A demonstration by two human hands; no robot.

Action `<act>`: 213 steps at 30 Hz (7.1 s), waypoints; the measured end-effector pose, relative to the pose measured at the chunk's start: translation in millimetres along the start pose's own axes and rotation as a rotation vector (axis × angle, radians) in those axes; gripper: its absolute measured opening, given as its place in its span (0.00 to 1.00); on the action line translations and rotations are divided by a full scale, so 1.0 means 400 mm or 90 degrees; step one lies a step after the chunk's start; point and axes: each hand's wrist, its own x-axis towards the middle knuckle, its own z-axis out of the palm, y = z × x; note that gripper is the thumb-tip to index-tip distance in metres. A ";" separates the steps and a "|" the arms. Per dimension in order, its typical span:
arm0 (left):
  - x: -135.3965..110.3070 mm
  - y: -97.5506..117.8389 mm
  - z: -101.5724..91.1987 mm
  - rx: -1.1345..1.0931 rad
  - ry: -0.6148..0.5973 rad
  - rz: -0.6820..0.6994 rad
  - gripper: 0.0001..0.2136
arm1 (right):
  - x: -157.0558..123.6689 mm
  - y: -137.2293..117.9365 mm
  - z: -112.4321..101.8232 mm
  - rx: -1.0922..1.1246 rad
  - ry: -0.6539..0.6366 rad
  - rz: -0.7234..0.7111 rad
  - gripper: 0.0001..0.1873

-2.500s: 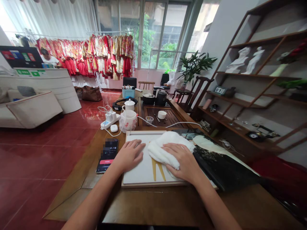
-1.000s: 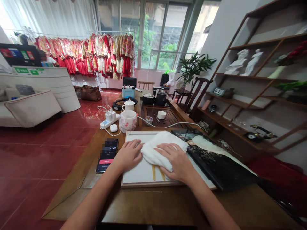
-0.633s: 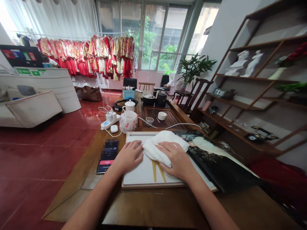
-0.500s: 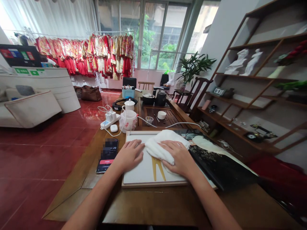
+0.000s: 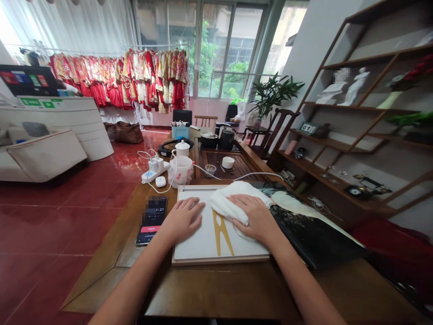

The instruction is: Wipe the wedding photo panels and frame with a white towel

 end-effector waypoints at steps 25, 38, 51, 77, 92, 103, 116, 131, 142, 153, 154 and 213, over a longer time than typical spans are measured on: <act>0.000 0.000 0.000 -0.008 -0.001 -0.004 0.19 | -0.068 -0.027 -0.025 0.031 -0.030 -0.036 0.31; 0.000 0.001 0.003 -0.006 0.005 -0.003 0.19 | -0.093 -0.061 -0.044 0.038 -0.062 -0.057 0.33; -0.001 0.002 0.003 -0.013 0.012 -0.009 0.19 | -0.107 -0.064 -0.054 0.028 -0.069 -0.060 0.34; -0.001 -0.010 -0.001 -0.005 -0.041 0.014 0.22 | -0.053 -0.223 -0.062 0.146 -0.226 -0.145 0.37; -0.001 0.001 0.002 -0.017 0.005 -0.006 0.19 | -0.106 -0.028 -0.059 0.019 -0.068 -0.003 0.28; -0.001 0.000 0.005 -0.003 0.001 -0.002 0.19 | -0.058 -0.076 -0.045 0.040 -0.057 -0.015 0.29; 0.001 0.002 0.002 -0.010 0.000 -0.003 0.18 | -0.018 -0.012 -0.016 0.021 -0.019 0.036 0.26; -0.001 0.003 -0.003 -0.014 -0.009 0.003 0.18 | -0.009 -0.107 -0.042 0.093 -0.073 -0.066 0.33; 0.001 0.004 -0.002 -0.009 -0.006 -0.002 0.19 | 0.063 0.034 0.008 -0.015 -0.010 0.133 0.28; 0.001 0.003 0.000 -0.009 -0.004 0.000 0.19 | 0.107 -0.041 0.004 0.027 -0.043 0.050 0.29; 0.001 0.003 0.000 -0.008 -0.005 0.001 0.19 | 0.114 -0.043 0.004 0.030 -0.047 0.043 0.29; 0.001 -0.001 0.004 -0.010 -0.002 -0.008 0.19 | -0.096 -0.070 0.004 -0.038 0.007 0.151 0.28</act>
